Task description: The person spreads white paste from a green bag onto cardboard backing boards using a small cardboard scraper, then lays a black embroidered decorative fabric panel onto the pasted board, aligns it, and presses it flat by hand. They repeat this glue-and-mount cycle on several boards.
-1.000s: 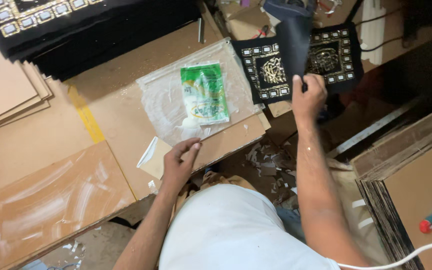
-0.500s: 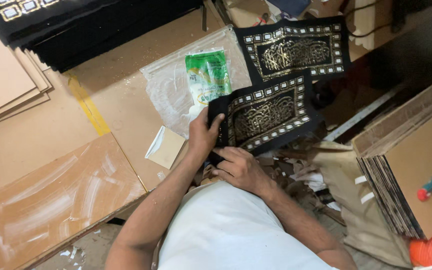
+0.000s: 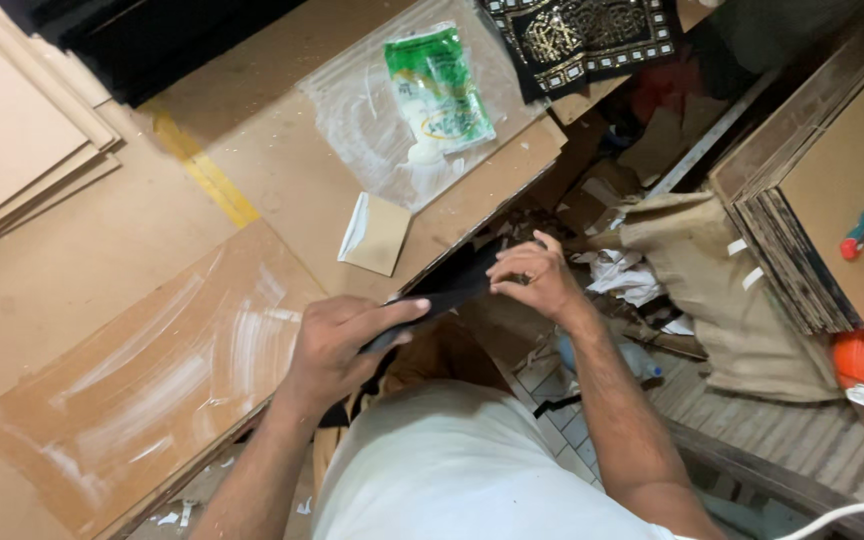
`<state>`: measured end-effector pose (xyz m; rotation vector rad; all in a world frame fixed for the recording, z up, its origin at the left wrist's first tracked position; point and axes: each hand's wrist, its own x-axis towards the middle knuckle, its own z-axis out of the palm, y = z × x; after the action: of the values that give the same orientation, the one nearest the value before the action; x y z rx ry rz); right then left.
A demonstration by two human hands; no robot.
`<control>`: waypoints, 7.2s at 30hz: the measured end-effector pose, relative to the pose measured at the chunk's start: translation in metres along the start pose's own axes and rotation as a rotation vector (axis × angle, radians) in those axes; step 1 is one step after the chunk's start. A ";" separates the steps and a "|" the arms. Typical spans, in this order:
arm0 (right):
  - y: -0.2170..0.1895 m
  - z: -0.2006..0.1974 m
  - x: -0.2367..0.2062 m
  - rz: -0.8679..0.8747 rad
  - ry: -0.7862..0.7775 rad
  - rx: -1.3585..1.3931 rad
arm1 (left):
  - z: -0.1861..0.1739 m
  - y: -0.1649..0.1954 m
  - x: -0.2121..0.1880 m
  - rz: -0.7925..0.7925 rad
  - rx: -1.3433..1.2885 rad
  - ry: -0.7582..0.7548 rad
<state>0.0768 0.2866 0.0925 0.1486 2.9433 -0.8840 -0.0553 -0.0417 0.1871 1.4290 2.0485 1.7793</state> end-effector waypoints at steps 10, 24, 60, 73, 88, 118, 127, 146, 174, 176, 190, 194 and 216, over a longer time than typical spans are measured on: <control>-0.123 0.133 -0.019 -0.343 -0.059 0.164 | -0.096 0.085 -0.161 -0.097 -0.013 0.176; -0.121 0.111 -0.050 -0.281 -0.250 0.543 | -0.089 0.163 -0.397 -0.633 0.312 1.172; -0.266 0.293 0.254 0.142 0.382 0.269 | -0.355 -0.189 -0.421 -1.106 0.372 1.102; -0.241 0.288 0.239 -0.036 0.388 0.461 | -0.353 -0.184 -0.443 -0.901 0.088 1.191; -0.256 0.284 0.237 0.073 0.404 0.589 | -0.362 -0.171 -0.450 -0.913 0.050 1.102; -0.224 0.276 0.169 0.479 -0.039 0.969 | -0.350 -0.119 -0.454 -1.201 -0.239 1.005; -0.209 0.283 0.172 0.526 -0.022 1.200 | -0.338 -0.123 -0.461 -1.122 -0.314 1.097; -0.243 0.243 0.218 0.495 -0.246 1.818 | -0.374 -0.110 -0.428 -0.977 -0.427 1.141; -0.293 0.318 0.199 -0.246 -0.091 -0.466 | -0.294 -0.164 -0.409 -1.129 0.908 0.163; -0.291 0.319 0.199 -0.239 -0.092 -0.467 | -0.295 -0.159 -0.396 -1.179 0.920 0.135; -0.270 0.341 0.197 -0.254 -0.106 -0.477 | -0.204 -0.224 -0.243 -0.773 0.851 -0.339; -0.269 0.342 0.197 -0.247 -0.103 -0.460 | -0.245 -0.219 -0.295 -1.024 0.803 -0.322; -0.276 0.337 0.170 -0.332 -0.118 -0.453 | -0.274 -0.143 -0.457 -1.206 0.981 0.199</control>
<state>-0.1113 -0.1158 -0.0526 -0.4080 3.0059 -0.2137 -0.0421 -0.5327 -0.0640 -0.2049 2.9540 0.4116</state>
